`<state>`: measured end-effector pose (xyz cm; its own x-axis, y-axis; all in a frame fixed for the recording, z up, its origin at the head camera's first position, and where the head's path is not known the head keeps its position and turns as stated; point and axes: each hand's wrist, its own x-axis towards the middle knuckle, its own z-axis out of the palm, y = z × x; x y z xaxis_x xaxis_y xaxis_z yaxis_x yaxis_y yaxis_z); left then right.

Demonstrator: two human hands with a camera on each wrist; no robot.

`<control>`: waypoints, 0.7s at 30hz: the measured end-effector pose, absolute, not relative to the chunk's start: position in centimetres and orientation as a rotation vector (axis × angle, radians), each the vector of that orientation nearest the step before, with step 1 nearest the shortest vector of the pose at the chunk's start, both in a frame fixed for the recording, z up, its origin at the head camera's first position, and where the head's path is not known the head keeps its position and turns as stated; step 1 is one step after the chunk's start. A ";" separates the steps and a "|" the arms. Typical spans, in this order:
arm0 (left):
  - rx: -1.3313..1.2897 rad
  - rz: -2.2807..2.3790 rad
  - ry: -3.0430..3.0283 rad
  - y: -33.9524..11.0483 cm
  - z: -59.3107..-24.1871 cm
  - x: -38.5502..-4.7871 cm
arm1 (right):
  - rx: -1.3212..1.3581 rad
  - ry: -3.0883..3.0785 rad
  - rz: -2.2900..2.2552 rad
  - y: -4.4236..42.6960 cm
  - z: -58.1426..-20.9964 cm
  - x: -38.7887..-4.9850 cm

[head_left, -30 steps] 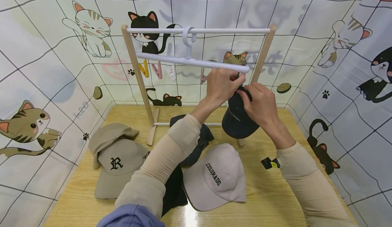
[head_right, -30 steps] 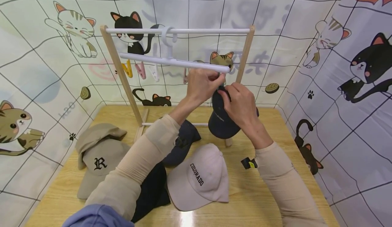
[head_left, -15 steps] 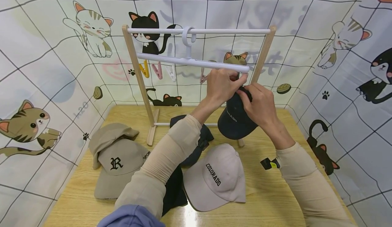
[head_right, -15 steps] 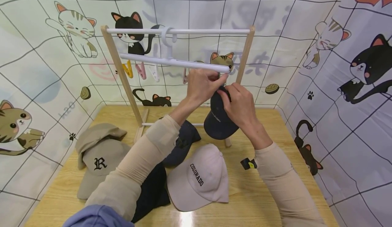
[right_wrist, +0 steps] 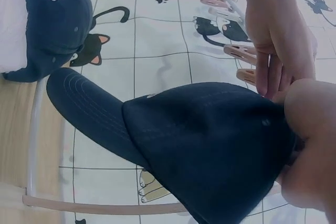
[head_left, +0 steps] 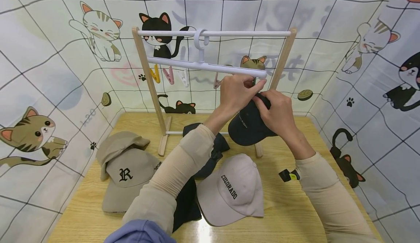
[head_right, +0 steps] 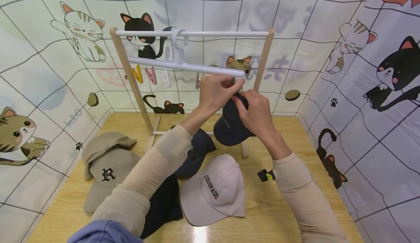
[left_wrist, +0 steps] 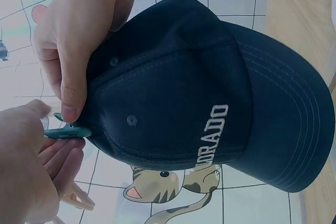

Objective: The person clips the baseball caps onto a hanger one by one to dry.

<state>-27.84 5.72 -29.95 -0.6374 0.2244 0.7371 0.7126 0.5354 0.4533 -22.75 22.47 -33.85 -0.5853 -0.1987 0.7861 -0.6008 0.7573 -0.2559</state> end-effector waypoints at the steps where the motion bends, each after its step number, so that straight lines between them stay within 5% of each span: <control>1: -0.761 -1.026 -2.149 5.7 -30.0 -27.9 | 0.592 -2.176 0.680 22.5 -33.9 -22.8; 21: -0.768 -1.135 -2.232 5.0 -31.3 -28.5 | 0.481 -2.436 1.013 23.6 -34.9 -22.6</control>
